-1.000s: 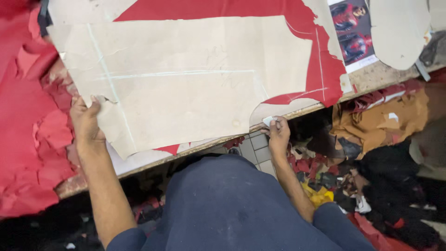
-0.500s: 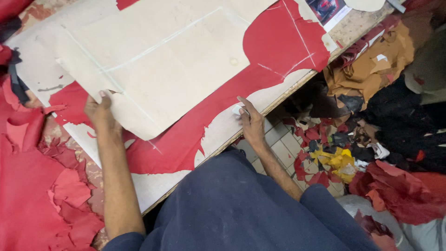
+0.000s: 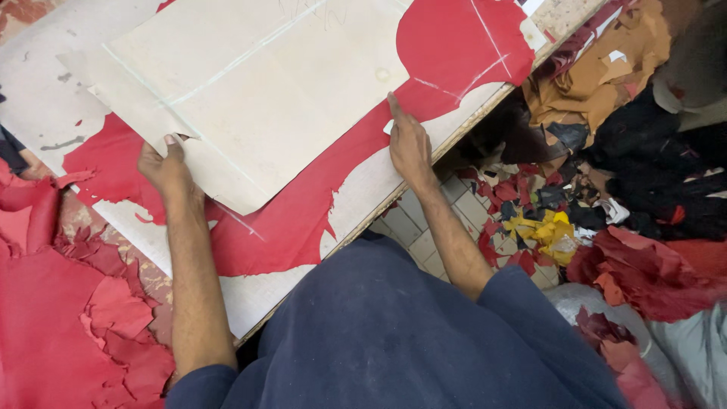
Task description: The person lays a paper pattern over a red leather hide on the workbench, aligns it, and traces around it with chalk. They reposition the pattern, use a ruler to draw straight guide lines on the leather, and place a printed board on the pattern to hold it flat while smoothing the leather.
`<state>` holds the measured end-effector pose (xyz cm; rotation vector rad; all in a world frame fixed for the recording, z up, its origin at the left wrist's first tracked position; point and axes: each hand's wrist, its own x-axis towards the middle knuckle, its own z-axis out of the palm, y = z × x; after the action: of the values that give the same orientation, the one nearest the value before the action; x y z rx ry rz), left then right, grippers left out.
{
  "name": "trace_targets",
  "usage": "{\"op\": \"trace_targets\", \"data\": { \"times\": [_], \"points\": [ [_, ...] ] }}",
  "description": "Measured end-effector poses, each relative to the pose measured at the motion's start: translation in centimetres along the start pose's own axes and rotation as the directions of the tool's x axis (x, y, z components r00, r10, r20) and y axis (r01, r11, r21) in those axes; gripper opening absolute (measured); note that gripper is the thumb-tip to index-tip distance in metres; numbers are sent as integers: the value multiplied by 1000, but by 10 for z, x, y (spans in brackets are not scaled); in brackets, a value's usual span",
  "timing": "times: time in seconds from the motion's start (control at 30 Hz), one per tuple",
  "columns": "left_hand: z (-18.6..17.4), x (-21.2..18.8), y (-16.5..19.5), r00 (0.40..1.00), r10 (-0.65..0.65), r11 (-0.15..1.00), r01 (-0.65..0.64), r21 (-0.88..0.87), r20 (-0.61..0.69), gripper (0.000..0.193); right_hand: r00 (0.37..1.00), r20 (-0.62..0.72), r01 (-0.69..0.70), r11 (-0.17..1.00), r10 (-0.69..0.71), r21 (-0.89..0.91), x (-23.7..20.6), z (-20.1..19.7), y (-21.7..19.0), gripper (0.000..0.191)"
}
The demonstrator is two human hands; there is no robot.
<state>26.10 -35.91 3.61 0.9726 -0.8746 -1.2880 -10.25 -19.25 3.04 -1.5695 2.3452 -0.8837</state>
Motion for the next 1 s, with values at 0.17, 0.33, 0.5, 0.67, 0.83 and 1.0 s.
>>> {"op": "trace_targets", "data": {
  "times": [0.17, 0.33, 0.5, 0.67, 0.83, 1.0],
  "points": [
    [-1, -1, 0, 1000, -7, 1000, 7, 1, 6, 17, 986, 65, -153, 988, 151, 21, 23, -7, 4, 53],
    [-3, -1, 0, 995, 94, 992, -96, 76, 36, 33, 984, 78, -167, 984, 161, 67, 30, -12, 8, 50],
    [-22, -34, 8, 983, 175, 925, -186, 332, 63, 99, 999, 39, -42, 991, 37, 127, 32, -14, 19, 49],
    [-31, -104, 17, 974, 122, 723, -220, 655, 193, 103, 997, 68, -57, 990, 48, 129, 35, -13, 24, 51],
    [-29, -127, 18, 988, 65, 712, -142, 688, 137, 103, 992, 87, -107, 968, 89, 228, 37, -12, 27, 47],
    [-19, -121, 19, 996, -48, 899, 13, 437, 69, 97, 971, 154, -227, 906, 183, 357, 34, -13, 21, 49]
  ]
}}
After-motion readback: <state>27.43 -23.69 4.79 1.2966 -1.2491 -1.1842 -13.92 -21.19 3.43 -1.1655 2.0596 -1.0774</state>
